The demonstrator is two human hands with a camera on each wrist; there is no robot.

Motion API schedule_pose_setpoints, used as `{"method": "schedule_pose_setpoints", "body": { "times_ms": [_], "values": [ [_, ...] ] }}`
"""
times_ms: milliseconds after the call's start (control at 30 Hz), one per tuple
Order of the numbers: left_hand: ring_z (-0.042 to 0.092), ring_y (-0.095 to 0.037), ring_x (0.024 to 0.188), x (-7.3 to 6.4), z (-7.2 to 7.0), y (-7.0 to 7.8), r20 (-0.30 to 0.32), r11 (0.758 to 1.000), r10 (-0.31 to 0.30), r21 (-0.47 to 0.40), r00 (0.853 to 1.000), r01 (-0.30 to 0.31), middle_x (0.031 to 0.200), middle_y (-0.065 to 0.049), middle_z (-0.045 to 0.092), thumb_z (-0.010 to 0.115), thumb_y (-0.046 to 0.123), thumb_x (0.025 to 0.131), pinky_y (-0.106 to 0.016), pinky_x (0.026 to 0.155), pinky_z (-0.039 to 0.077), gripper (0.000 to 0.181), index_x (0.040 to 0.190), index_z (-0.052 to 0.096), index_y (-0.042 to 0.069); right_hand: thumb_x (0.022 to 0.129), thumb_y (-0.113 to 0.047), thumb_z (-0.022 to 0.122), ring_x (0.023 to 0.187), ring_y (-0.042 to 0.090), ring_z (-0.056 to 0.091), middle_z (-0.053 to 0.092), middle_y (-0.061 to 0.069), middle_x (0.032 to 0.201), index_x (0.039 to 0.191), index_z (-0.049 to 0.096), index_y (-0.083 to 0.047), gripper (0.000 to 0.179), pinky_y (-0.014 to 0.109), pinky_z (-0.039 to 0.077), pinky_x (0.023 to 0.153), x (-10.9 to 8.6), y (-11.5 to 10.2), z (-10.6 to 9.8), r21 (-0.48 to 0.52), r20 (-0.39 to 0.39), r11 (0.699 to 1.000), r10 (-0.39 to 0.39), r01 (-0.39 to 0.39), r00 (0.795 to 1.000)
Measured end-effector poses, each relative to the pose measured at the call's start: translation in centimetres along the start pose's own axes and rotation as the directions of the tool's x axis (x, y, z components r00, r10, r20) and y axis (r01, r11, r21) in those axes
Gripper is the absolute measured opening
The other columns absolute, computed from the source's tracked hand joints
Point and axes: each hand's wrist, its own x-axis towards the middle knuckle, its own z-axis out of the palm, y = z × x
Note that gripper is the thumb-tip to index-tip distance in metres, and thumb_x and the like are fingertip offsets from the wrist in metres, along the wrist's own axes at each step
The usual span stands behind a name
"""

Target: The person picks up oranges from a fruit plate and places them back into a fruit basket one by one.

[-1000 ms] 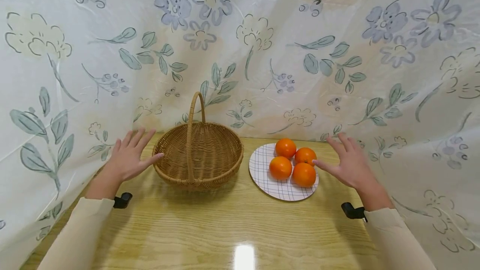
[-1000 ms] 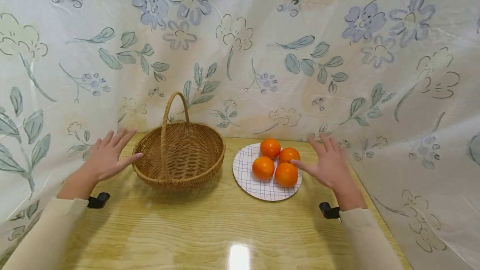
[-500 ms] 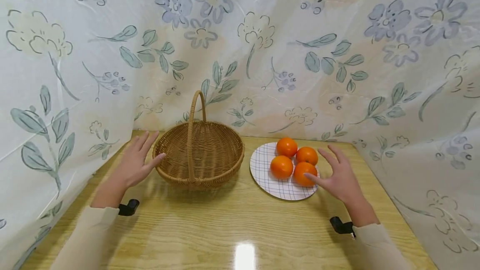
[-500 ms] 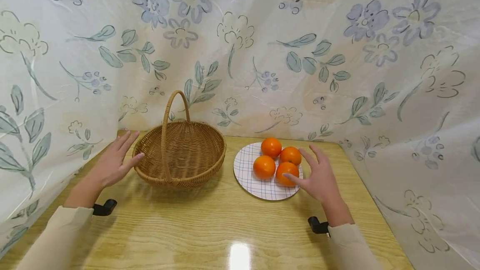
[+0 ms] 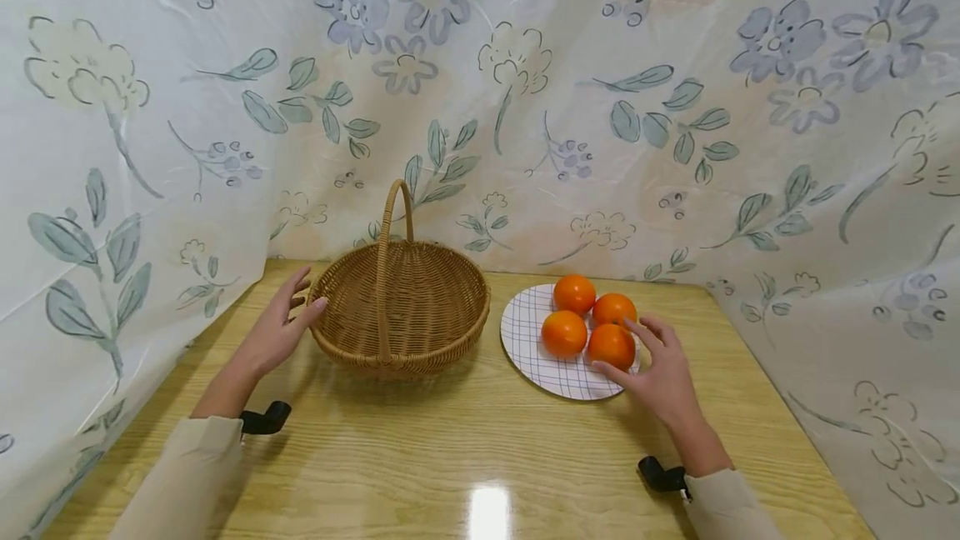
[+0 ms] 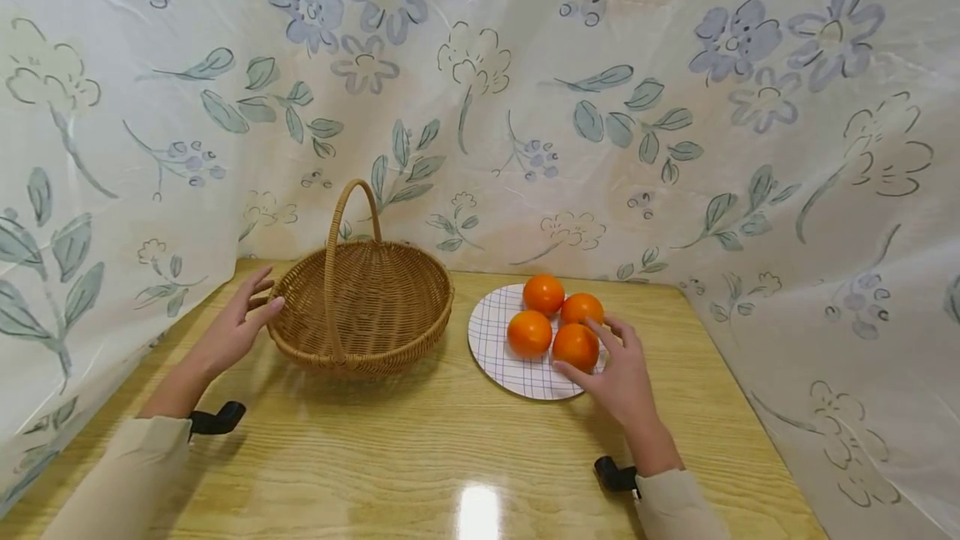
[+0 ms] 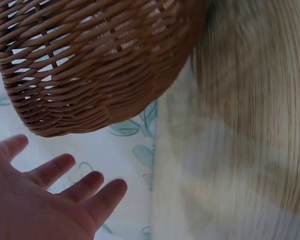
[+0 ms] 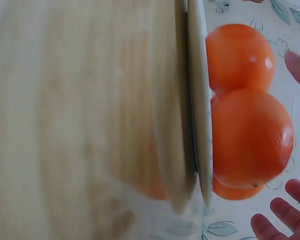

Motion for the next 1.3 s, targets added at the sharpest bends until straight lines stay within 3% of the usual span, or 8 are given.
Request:
{"method": "schedule_pose_setpoints", "body": {
  "times_ms": [133, 267, 400, 567, 933, 1300],
  "values": [
    [0.028, -0.058, 0.146, 0.2, 0.0, -0.3, 0.017, 0.991, -0.059, -0.119, 0.998, 0.061, 0.164, -0.032, 0.019, 0.046, 0.050, 0.107, -0.072, 0.111, 0.035, 0.080, 0.167, 0.002, 0.020, 0.073, -0.042, 0.094, 0.128, 0.040, 0.046, 0.047, 0.020, 0.140, 0.140, 0.061, -0.004, 0.084, 0.064, 0.046, 0.106, -0.3, -0.3, 0.6, 0.045, -0.033, 0.999, 0.020, -0.019, 0.999],
    [0.034, -0.053, 0.145, 0.3, -0.1, -0.7, 0.035, 0.977, -0.082, -0.192, 0.996, 0.087, 0.163, -0.031, 0.021, 0.047, 0.049, 0.107, -0.062, 0.110, 0.044, 0.078, 0.167, 0.006, 0.018, 0.074, -0.039, 0.094, 0.119, 0.036, 0.048, 0.048, 0.019, 0.136, 0.139, 0.061, -0.004, 0.082, 0.057, 0.050, 0.097, -0.4, -0.6, 1.0, 0.055, -0.043, 0.997, 0.054, -0.052, 0.998],
    [0.036, -0.048, 0.144, 0.2, -0.4, -1.0, 0.059, 0.968, -0.098, -0.226, 0.993, 0.109, 0.164, -0.029, 0.021, 0.047, 0.049, 0.107, -0.045, 0.100, 0.056, 0.077, 0.167, 0.009, 0.021, 0.076, -0.041, 0.091, 0.122, 0.037, 0.047, 0.046, 0.020, 0.137, 0.142, 0.058, -0.002, 0.083, 0.058, 0.051, 0.100, -0.3, -1.0, 1.1, 0.062, -0.020, 0.993, 0.105, -0.104, 0.994],
    [0.037, -0.049, 0.144, 0.2, -0.5, -1.2, 0.100, 0.945, -0.108, -0.298, 0.989, 0.133, 0.164, -0.029, 0.020, 0.050, 0.046, 0.107, -0.029, 0.090, 0.060, 0.077, 0.167, 0.007, 0.023, 0.078, -0.045, 0.089, 0.127, 0.040, 0.047, 0.045, 0.022, 0.139, 0.146, 0.053, -0.002, 0.088, 0.059, 0.051, 0.103, 0.0, -1.0, 1.3, 0.054, 0.028, 0.984, 0.167, -0.168, 0.986],
    [0.040, -0.052, 0.139, 0.5, -0.4, -0.9, 0.141, 0.911, -0.103, -0.385, 0.985, 0.151, 0.159, -0.032, 0.024, 0.051, 0.032, 0.109, -0.034, 0.089, 0.061, 0.073, 0.167, 0.009, 0.018, 0.082, -0.037, 0.088, 0.128, 0.046, 0.044, 0.040, 0.026, 0.145, 0.153, 0.045, -0.006, 0.089, 0.065, 0.044, 0.109, 0.4, -1.3, 1.5, 0.044, 0.111, 0.966, 0.248, -0.254, 0.962],
    [0.056, -0.021, 0.121, 0.6, -0.5, -1.0, 0.172, 0.863, -0.085, -0.479, 0.981, 0.159, 0.157, -0.031, 0.023, 0.050, 0.030, 0.109, -0.034, 0.086, 0.061, 0.071, 0.166, 0.010, 0.017, 0.083, -0.027, 0.087, 0.125, 0.046, 0.046, 0.041, 0.026, 0.142, 0.152, 0.045, -0.006, 0.083, 0.064, 0.046, 0.107, 0.5, -1.2, 1.7, 0.047, 0.099, 0.966, 0.248, -0.254, 0.964]
  ]
}}
